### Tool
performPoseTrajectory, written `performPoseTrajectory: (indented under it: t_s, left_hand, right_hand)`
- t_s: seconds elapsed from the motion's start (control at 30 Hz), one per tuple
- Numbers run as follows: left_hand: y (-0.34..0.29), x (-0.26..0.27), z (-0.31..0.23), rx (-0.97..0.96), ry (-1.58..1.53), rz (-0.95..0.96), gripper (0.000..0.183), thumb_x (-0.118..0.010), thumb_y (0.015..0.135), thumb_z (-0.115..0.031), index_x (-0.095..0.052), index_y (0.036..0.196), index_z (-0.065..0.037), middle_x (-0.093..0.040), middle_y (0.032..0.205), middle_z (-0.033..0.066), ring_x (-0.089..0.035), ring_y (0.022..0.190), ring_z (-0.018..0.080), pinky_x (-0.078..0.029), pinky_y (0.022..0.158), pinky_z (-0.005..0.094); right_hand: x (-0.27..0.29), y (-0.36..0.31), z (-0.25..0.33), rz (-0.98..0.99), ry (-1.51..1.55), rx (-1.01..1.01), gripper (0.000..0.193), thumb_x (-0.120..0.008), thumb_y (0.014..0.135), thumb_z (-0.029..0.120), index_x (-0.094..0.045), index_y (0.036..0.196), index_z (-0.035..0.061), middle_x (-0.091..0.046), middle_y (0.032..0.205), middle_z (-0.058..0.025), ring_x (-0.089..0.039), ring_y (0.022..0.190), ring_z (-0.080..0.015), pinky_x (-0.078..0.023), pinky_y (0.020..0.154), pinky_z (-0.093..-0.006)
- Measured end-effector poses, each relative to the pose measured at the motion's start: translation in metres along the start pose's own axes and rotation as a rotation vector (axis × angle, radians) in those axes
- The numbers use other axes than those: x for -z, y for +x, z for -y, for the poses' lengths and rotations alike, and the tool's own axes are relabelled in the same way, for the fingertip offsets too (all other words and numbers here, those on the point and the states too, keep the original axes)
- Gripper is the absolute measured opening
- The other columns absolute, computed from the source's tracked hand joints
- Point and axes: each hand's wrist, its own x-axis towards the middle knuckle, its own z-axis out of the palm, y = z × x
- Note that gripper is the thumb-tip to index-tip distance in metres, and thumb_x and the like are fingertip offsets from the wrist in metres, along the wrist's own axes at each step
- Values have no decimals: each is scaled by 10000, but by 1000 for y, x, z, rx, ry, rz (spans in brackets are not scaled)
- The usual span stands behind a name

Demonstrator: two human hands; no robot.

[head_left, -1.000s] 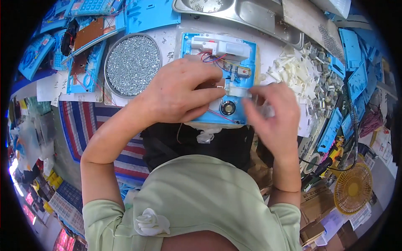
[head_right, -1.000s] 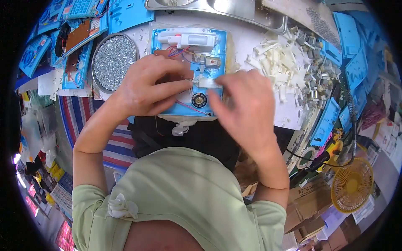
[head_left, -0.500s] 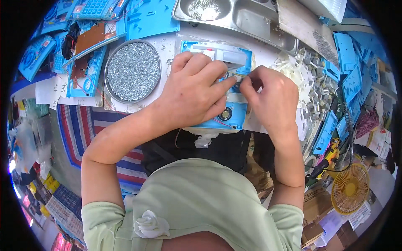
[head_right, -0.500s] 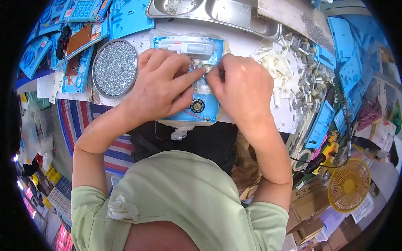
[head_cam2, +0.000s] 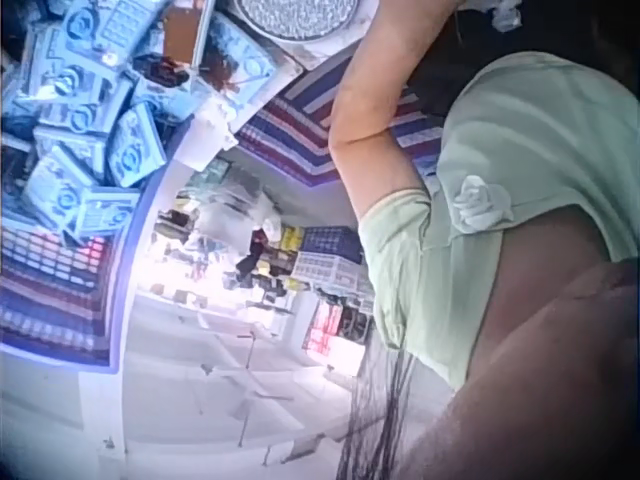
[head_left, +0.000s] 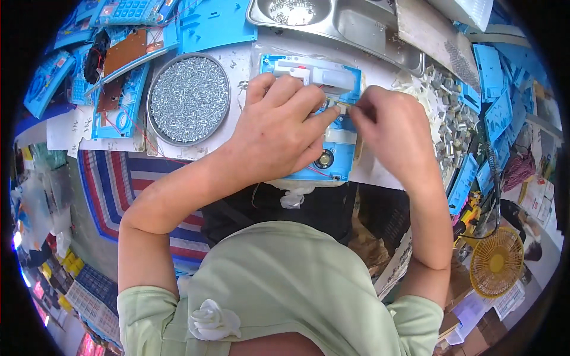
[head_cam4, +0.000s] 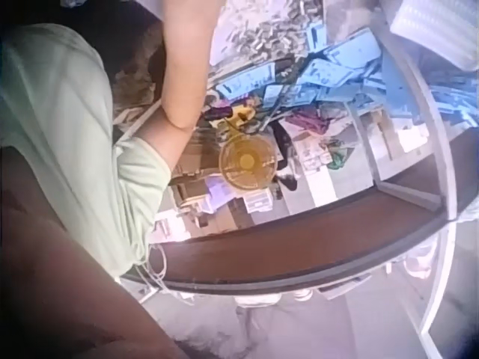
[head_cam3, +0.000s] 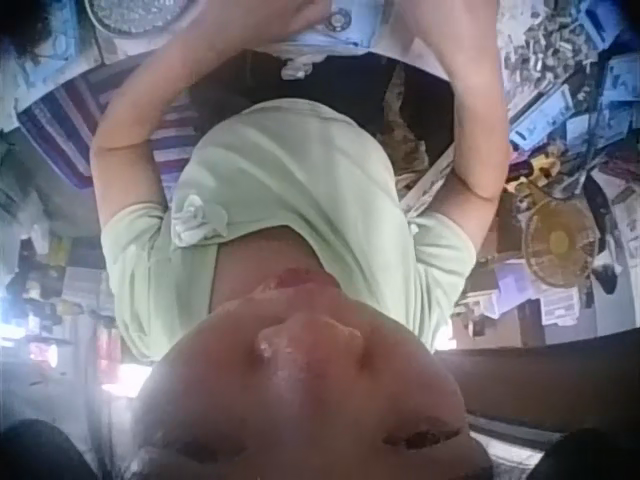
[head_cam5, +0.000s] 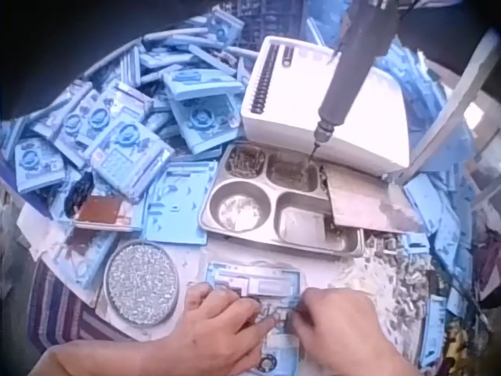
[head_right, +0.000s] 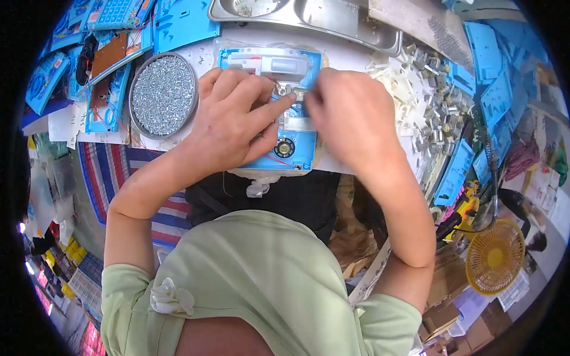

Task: Assembling and soldering internal components of an electronic device within a blue plastic casing.

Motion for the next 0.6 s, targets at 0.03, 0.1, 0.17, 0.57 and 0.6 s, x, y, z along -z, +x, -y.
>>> performPoseTrajectory:
  t_s: [0.03,0.1,0.17,0.57,0.6]
  left_hand:
    - [0,0,1,-2,-30,-31,373,-742,740,-168,-754,1113,-152,-595,1030,7,-559,967,229,-355,895,440]
    - [1,2,3,-3,-84,-94,347,-740,733,-147,-758,1079,-149,-600,1014,8,-565,943,227,-363,875,425]
    - [-6,6,7,28,-88,-151,325,-740,724,-128,-758,1048,-146,-604,996,8,-568,913,223,-366,855,407]
    - [-22,14,7,168,85,-69,352,-760,751,-193,-769,1099,-142,-595,983,-2,-550,957,222,-349,913,423]
    - [-23,14,6,171,101,-56,362,-761,757,-204,-768,1113,-141,-594,985,-2,-549,970,223,-344,923,428]
  right_hand:
    - [-2,-1,-10,48,205,-103,200,-753,836,178,-690,771,-1,-700,699,-133,-692,655,-241,-531,594,-357]
    - [-9,-2,-26,144,616,-308,224,-790,834,189,-699,784,-9,-675,667,-105,-653,621,-186,-512,589,-322]
    - [-12,-5,-25,136,675,-344,248,-833,816,199,-706,799,-13,-630,640,-55,-588,598,-134,-487,590,-282]
    - [-23,36,-11,-301,125,448,348,-839,759,144,-657,1037,40,-704,1016,-105,-640,939,-323,-545,788,-392]
    - [-29,35,-11,-348,116,449,338,-835,758,133,-655,1028,41,-704,1017,-103,-640,936,-320,-545,783,-395]
